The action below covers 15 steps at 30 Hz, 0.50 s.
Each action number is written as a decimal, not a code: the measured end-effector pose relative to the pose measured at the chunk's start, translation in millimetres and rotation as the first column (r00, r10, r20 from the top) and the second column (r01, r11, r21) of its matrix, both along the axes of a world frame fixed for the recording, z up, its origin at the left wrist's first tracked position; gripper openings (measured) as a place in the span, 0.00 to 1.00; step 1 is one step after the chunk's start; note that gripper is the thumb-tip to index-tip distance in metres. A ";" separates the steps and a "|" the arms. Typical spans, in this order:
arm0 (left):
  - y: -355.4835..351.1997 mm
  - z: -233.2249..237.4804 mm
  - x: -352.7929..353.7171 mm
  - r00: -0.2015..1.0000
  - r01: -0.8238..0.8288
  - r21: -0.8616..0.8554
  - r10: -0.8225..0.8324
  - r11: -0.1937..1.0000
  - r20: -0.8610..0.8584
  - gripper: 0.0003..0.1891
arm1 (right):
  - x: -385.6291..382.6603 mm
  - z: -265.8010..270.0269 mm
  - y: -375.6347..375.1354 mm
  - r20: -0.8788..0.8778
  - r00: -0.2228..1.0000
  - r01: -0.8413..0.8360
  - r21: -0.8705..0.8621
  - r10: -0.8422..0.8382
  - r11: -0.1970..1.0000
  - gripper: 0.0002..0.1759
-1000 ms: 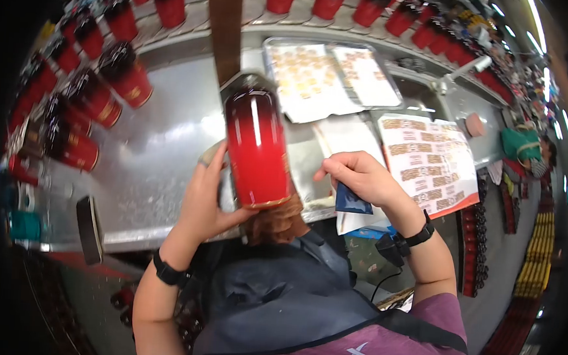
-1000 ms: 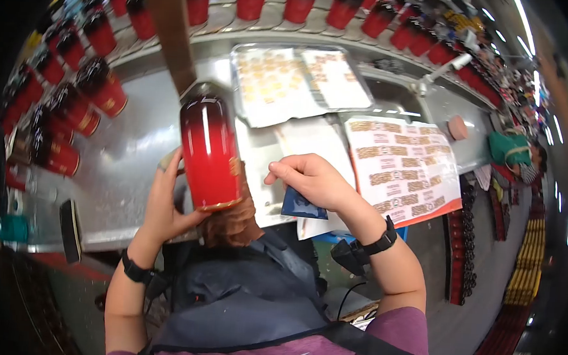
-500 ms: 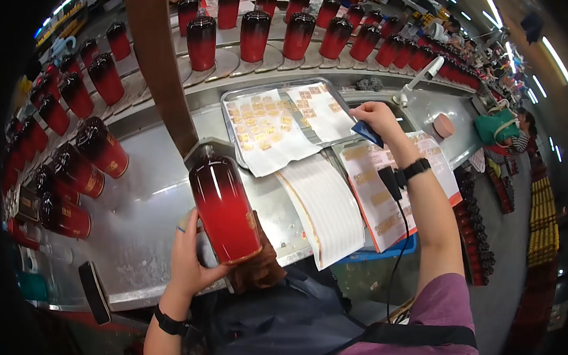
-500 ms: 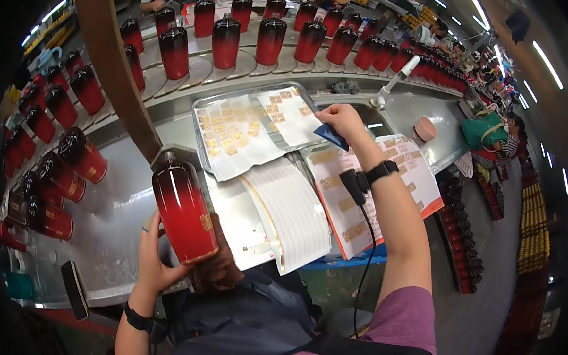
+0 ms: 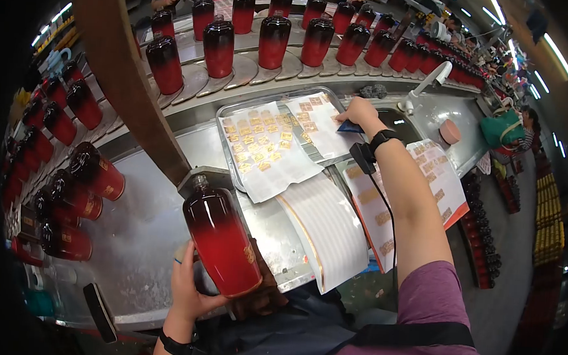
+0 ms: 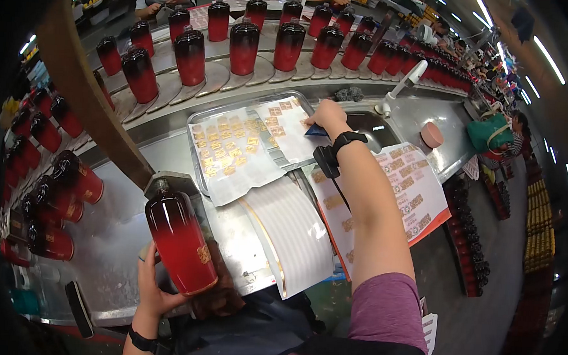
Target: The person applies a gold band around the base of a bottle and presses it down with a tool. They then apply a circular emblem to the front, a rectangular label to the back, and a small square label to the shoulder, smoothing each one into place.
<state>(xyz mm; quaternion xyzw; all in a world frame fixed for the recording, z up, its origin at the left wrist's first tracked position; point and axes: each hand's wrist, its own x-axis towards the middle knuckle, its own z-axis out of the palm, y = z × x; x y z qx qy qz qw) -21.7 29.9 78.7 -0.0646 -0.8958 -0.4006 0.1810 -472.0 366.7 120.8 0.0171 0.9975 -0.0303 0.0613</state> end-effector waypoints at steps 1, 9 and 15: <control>-0.3 -0.4 0.4 1.000 -0.004 -0.002 0.004 1.000 0.012 0.58 | 0.2 1.2 -1.0 0.036 0.999 -0.001 0.023 0.001 1.000 0.31; 0.0 0.1 -1.8 1.000 -0.010 0.005 0.010 1.000 -0.002 0.59 | -1.4 0.7 -1.4 -0.058 0.991 -0.113 0.114 0.120 0.987 0.25; -0.2 0.2 -1.3 1.000 0.003 0.012 -0.003 1.000 -0.018 0.59 | -5.1 -5.9 7.4 -0.255 0.949 -0.153 0.146 0.187 0.977 0.17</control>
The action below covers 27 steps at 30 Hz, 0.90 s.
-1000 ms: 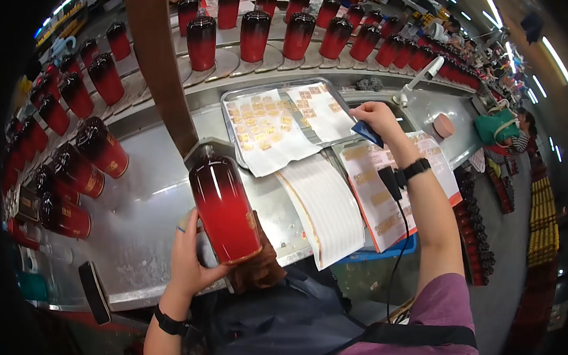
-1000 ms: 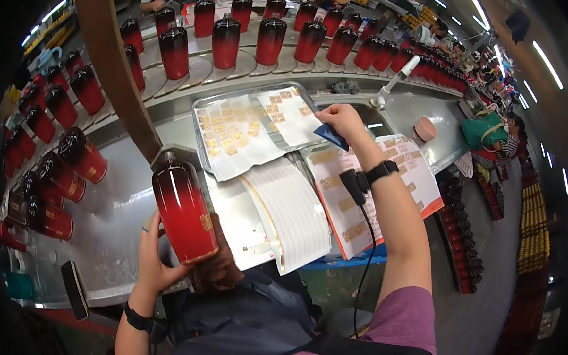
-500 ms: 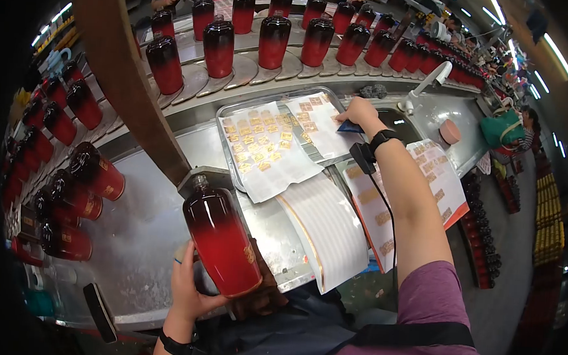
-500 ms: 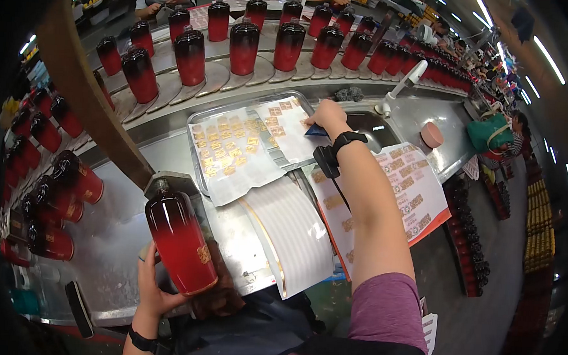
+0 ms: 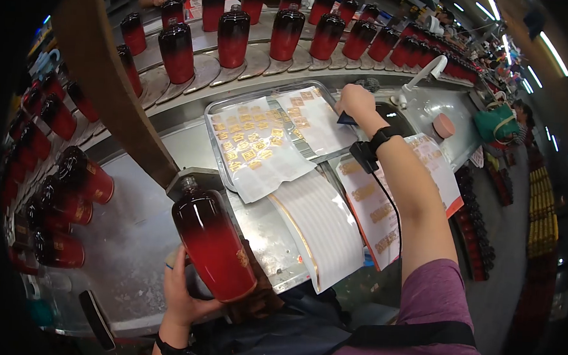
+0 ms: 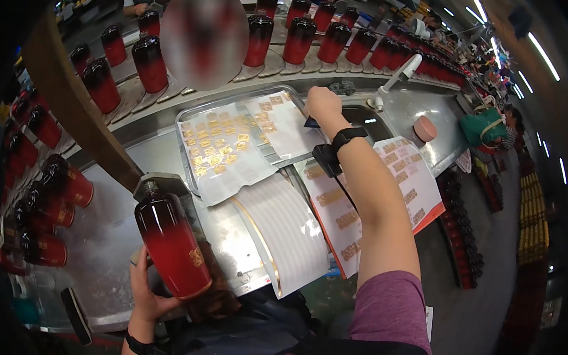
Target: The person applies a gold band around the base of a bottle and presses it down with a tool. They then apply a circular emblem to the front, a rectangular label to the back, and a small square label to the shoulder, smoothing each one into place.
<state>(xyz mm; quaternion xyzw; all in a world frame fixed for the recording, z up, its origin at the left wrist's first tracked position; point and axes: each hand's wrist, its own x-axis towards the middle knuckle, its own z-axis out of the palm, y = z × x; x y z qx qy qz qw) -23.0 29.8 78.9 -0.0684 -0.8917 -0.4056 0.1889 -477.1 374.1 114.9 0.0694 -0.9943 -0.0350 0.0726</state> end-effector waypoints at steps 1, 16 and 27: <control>-0.4 -1.6 -0.6 1.000 -0.002 0.005 0.002 1.000 -0.010 0.60 | -4.4 0.0 7.3 -0.071 0.997 -0.006 -0.092 0.000 0.996 0.16; -1.3 2.4 -0.6 0.999 -0.037 -0.082 0.034 0.996 -0.035 0.59 | -29.2 -65.6 122.5 0.469 0.856 0.170 0.144 -0.218 0.975 0.19; -8.9 8.6 1.3 0.999 -0.022 -0.056 0.024 0.998 0.031 0.59 | 5.7 -6.0 116.2 0.112 0.974 -0.166 -0.249 0.198 0.954 0.10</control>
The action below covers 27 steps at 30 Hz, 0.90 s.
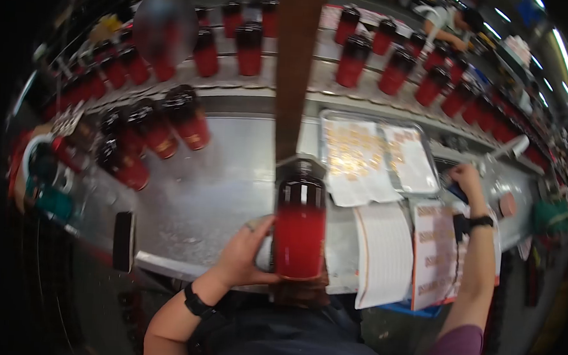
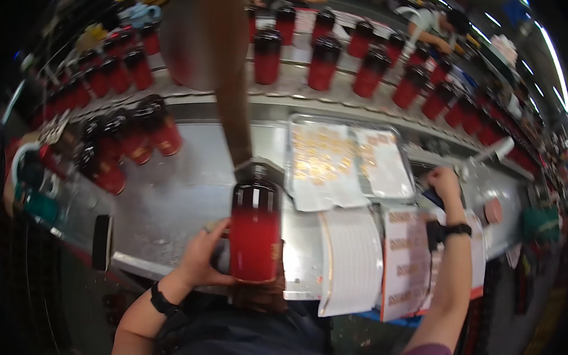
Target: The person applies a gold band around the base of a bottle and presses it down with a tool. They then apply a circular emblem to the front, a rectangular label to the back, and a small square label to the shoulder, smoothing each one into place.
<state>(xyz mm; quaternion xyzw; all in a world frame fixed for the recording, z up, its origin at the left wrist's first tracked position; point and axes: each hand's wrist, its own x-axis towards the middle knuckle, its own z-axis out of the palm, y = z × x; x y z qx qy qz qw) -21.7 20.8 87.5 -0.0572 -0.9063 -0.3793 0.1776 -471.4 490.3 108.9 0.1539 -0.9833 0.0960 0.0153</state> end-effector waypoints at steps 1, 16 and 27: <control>0.7 1.4 -0.8 0.999 0.026 0.000 -0.026 1.000 -0.028 0.58 | 22.6 19.3 -14.1 -0.041 0.998 -0.056 -0.119 0.052 0.991 0.10; -1.1 5.5 8.4 0.998 0.032 -0.039 -0.034 0.999 -0.047 0.56 | 216.2 84.6 -112.7 0.362 0.895 0.022 -0.621 0.262 0.784 0.06; -1.7 2.0 9.6 0.998 0.048 0.013 -0.048 0.999 -0.039 0.57 | 236.3 74.2 -124.6 0.420 0.856 0.046 -0.645 0.303 0.763 0.05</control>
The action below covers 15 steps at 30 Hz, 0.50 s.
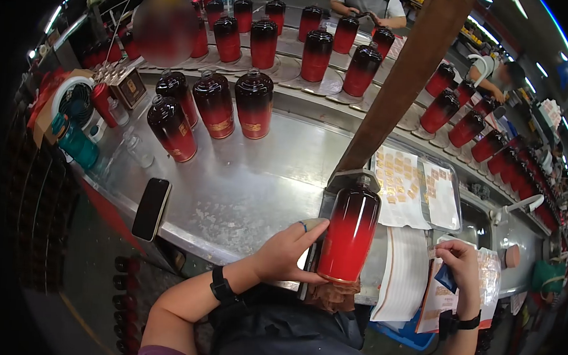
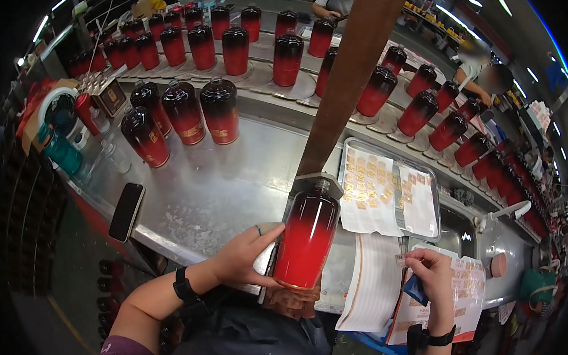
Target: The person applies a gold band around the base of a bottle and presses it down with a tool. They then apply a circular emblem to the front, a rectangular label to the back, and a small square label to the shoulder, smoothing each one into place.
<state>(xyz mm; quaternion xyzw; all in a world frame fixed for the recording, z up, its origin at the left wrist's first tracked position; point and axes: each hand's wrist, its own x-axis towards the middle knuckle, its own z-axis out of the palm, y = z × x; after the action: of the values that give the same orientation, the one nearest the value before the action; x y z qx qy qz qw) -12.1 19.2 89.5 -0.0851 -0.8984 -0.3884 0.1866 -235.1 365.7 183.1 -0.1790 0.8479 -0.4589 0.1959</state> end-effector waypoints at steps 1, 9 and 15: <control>-0.4 0.4 0.4 1.000 -0.001 0.001 0.001 1.000 0.000 0.57 | 1.0 0.4 -1.5 -0.001 1.000 -0.015 0.000 0.015 1.000 0.05; -0.4 0.3 -2.5 0.997 0.003 -0.005 -0.003 1.000 -0.074 0.56 | 3.4 -4.7 -2.7 0.017 1.000 -0.013 0.030 0.013 0.999 0.05; -0.3 2.6 -5.7 0.985 0.002 -0.036 -0.009 0.999 -0.174 0.55 | 8.8 -3.7 -8.2 0.036 0.999 -0.024 0.018 0.024 1.000 0.06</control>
<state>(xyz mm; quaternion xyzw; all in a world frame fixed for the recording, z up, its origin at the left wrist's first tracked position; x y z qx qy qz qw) -17.8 18.9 92.1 -0.1245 -0.8852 -0.3639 0.2619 -226.3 357.5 179.5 -0.1792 0.8462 -0.4519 0.2181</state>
